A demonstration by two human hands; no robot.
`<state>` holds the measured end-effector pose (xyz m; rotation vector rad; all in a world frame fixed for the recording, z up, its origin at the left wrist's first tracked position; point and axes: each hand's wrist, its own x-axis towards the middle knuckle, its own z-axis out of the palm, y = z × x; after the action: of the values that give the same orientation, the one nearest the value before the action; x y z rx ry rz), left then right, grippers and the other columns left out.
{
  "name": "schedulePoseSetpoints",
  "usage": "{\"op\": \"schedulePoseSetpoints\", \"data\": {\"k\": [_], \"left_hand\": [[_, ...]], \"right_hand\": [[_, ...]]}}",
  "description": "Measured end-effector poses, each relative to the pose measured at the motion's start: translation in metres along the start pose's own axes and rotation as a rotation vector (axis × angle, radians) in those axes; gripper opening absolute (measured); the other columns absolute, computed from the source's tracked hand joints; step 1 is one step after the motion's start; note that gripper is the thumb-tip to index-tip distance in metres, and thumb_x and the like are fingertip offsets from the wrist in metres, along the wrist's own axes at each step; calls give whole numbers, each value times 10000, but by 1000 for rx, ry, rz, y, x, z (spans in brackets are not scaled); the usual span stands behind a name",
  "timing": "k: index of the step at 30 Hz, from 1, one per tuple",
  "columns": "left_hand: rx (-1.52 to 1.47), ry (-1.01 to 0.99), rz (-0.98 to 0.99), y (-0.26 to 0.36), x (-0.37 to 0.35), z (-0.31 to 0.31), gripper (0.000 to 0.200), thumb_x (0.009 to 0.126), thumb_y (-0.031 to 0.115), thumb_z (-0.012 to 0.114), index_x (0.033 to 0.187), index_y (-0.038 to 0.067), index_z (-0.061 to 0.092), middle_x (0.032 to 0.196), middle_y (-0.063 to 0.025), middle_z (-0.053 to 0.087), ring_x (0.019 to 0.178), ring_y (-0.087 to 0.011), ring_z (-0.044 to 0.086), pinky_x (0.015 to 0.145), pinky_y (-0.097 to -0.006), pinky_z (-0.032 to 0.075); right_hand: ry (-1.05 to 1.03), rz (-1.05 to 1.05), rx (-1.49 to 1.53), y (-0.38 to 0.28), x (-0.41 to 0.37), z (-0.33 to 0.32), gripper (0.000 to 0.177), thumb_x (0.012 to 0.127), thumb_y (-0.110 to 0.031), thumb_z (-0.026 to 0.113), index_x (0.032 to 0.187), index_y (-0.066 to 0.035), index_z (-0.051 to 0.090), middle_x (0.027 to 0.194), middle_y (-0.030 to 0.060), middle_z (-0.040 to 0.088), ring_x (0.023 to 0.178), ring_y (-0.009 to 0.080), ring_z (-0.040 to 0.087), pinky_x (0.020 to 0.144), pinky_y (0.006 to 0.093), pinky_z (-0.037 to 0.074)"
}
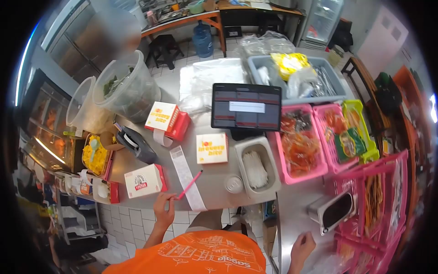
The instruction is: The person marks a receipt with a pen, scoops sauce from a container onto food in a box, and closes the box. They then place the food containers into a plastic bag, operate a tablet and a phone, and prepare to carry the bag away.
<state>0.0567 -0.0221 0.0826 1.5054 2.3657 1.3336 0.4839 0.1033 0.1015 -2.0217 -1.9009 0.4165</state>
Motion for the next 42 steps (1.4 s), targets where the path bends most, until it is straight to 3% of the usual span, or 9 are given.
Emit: {"op": "schedulePoseSetpoints", "data": {"k": [4, 8, 13, 23, 31, 37, 39, 40, 42], "left_hand": [[-45, 45, -34, -22, 36, 2, 174, 759, -78, 593, 896, 23, 630, 767, -84, 655, 699, -257, 610, 623, -337, 474], [-214, 41, -26, -28, 75, 25, 193, 728, -89, 610, 879, 28, 637, 755, -95, 646, 670, -248, 615, 575, -331, 477], [-345, 34, -138, -41, 85, 29, 197, 724, -101, 603, 877, 18, 640, 750, -94, 644, 653, -237, 610, 558, -316, 472], [-519, 34, -359, -73, 94, 19, 143, 783, -91, 538, 876, -17, 618, 752, -111, 647, 679, -221, 605, 626, -295, 463], [-551, -41, -310, -75, 100, 19, 140, 788, -89, 531, 874, -14, 611, 746, -119, 644, 688, -217, 602, 628, -291, 458], [-560, -8, -295, -73, 89, 23, 144, 808, -90, 523, 908, -19, 598, 807, -126, 636, 722, -225, 598, 627, -301, 470], [-620, -47, -296, -69, 86, 30, 126, 839, -53, 515, 936, -19, 589, 854, -133, 631, 766, -218, 597, 661, -309, 472], [-612, 32, -297, -67, 84, 32, 143, 865, -7, 504, 994, -26, 563, 918, -140, 618, 804, -215, 588, 706, -322, 468], [-629, 101, -284, -64, 93, 41, 229, 900, 65, 492, 1102, -41, 500, 1059, -160, 583, 906, -224, 570, 804, -342, 451]], "right_hand": [[59, -729, 234, -192, 95, 3, 168, 765, 11, 606, 670, -43, 479, 595, 83, 464, 522, 260, 472, 511, 389, 334], [-73, -871, 615, -391, 224, 64, 69, 836, -28, 603, 814, 26, 567, 747, 112, 602, 658, 216, 600, 622, 300, 461], [-534, -1401, -320, -493, 422, 269, 110, 714, -87, 644, 800, -22, 666, 791, 173, 661, 755, 356, 633, 718, 407, 505], [-516, -1149, -600, -509, 417, 329, 353, 692, -104, 672, 1036, -58, 604, 955, 189, 650, 948, 357, 617, 804, 420, 499], [-473, -1222, -615, -512, 419, 316, 184, 758, -161, 633, 933, -106, 641, 944, 149, 653, 911, 331, 628, 768, 434, 502], [355, -706, 577, -536, 379, 179, 161, 871, -165, 507, 837, -26, 582, 840, 167, 605, 783, 314, 589, 701, 428, 469], [616, -621, 1253, -524, 377, 133, 204, 887, -161, 517, 715, -54, 542, 599, 89, 504, 589, 193, 535, 547, 398, 405], [628, -560, 1229, -524, 348, 97, 224, 872, -171, 488, 825, 23, 590, 808, 245, 611, 783, 426, 584, 660, 443, 440], [655, -638, 976, -523, 344, 107, 231, 842, -181, 505, 795, 19, 610, 788, 241, 615, 767, 418, 596, 677, 445, 455]]}}
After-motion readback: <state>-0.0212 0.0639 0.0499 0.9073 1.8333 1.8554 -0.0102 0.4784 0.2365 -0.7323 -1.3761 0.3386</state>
